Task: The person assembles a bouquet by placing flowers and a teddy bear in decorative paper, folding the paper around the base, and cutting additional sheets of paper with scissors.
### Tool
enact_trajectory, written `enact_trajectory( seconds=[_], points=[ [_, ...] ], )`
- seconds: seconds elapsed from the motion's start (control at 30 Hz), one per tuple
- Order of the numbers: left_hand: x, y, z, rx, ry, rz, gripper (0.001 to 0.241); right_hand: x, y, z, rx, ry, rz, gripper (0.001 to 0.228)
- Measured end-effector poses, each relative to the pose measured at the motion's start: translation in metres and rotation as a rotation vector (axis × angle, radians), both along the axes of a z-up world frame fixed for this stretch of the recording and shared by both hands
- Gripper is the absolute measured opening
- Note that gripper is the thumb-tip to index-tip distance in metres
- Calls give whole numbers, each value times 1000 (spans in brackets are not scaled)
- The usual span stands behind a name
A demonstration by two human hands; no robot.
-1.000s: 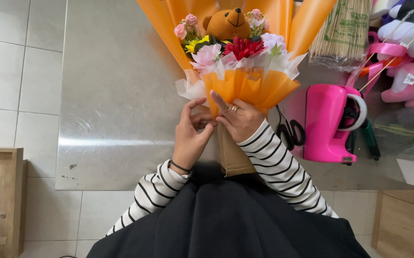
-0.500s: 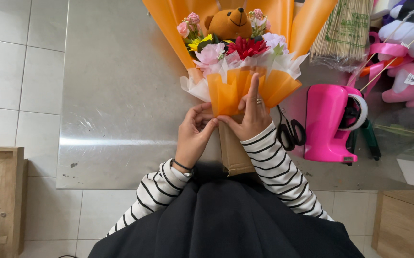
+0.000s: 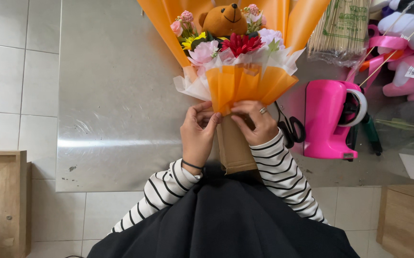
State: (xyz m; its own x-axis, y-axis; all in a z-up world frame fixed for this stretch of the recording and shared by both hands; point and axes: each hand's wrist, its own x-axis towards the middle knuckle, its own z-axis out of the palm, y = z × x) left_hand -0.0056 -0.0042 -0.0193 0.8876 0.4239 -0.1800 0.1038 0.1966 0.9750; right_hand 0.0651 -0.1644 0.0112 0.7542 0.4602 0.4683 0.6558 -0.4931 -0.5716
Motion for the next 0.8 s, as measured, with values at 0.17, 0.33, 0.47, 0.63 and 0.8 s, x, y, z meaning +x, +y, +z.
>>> enact_trajectory(
  seconds=[0.17, 0.33, 0.47, 0.63, 0.8],
  points=[
    [3, -8, -1, 64, -7, 9, 37, -6, 6, -4, 11, -186, 9, 14],
    [4, -4, -4, 8, -19, 30, 34, -6, 3, -11, 14, -245, -47, 19],
    [6, 0, -13, -3, 2, 50, 28, -8, 7, -9, -17, -307, -37, 16],
    [6, 5, -9, 15, 47, 57, 25, -11, 16, -10, -89, -429, -74, 12],
    [8, 18, -16, 67, 129, -25, 21, -12, 21, -9, -141, -459, -113, 10]
  ],
)
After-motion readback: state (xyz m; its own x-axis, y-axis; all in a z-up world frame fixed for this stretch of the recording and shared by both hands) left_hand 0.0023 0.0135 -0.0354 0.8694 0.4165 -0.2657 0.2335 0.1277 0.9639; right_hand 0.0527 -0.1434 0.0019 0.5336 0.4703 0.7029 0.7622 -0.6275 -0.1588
